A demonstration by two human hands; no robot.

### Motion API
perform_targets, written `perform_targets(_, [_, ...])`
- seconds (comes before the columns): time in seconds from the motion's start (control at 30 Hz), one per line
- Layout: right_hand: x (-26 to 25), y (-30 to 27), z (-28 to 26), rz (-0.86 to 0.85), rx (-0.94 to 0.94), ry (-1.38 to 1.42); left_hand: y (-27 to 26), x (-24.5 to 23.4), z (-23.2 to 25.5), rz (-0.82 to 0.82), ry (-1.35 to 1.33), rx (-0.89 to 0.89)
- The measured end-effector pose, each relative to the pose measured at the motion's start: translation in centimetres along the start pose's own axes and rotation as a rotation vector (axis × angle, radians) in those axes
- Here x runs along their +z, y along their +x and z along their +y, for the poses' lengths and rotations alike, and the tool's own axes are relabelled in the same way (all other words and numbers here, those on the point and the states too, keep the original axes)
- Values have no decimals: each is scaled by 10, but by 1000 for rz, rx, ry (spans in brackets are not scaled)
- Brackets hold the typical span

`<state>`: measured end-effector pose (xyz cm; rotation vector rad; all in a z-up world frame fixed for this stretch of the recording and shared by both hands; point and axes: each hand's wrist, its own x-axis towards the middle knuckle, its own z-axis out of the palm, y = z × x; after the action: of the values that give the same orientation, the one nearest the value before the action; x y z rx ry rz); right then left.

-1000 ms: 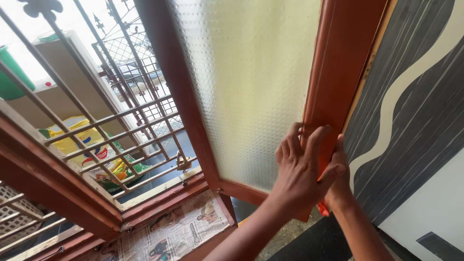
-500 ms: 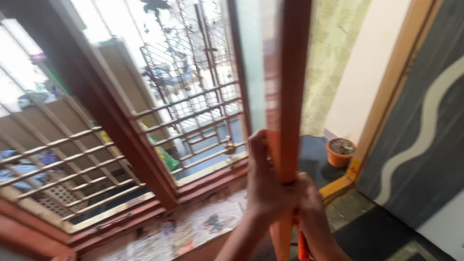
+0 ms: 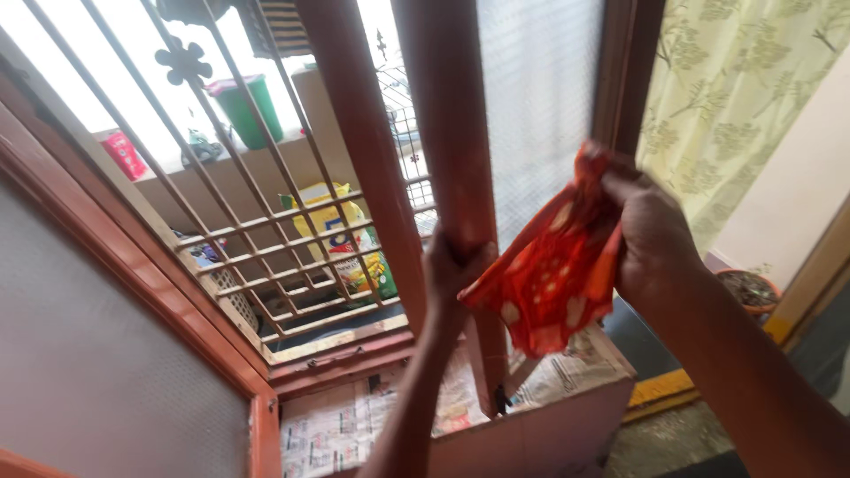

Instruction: The person wipes the wooden frame and textured glass of a window using an orange cloth. They move the cloth along the vertical and horizontal frame sections and the glass surface, repeatedly wiping the same areas.

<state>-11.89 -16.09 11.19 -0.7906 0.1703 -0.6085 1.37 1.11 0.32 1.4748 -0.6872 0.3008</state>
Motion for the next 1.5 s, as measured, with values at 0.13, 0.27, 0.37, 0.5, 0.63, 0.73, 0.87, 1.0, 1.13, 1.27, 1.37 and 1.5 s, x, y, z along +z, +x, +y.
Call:
perform_targets(0.13, [13,26,7,-93,61,-88,-17,4,26,141,393,86])
perform_targets(0.27, [56,36,-12,-117,-391,-294,-28,4,38,350,613,286])
perform_targets(0.37, [94,62,-8,-177,-691,-337,-9,6,31,444,702,251])
perform_targets(0.5, [103,108,33,-226,-1003,-820,4,-3,12,416,869,239])
perform_targets(0.63, [76,116,90,-299,-1419,-1295,26,3,-8,428,1255,336])
perform_targets(0.73, [49,135,99,-453,-1674,-1639,43,8,-22,246,1654,324])
perform_targets(0.87, [15,233,66,-174,-1384,-1650,60,-6,-30,185,1500,443])
perform_targets(1.0, [4,331,63,32,-630,-1830,76,-4,-39,117,1176,334])
perform_targets(1.13, [0,338,115,-5,-676,-1714,84,2,-67,228,1401,407])
perform_targets(1.27, [4,336,124,3,-721,-1655,87,-6,-91,198,1397,452])
perform_targets(1.37, [11,340,124,0,-756,-1620,92,-8,-103,235,1419,519])
perform_targets(1.5, [6,341,124,8,-780,-1596,94,-11,-107,257,1490,567])
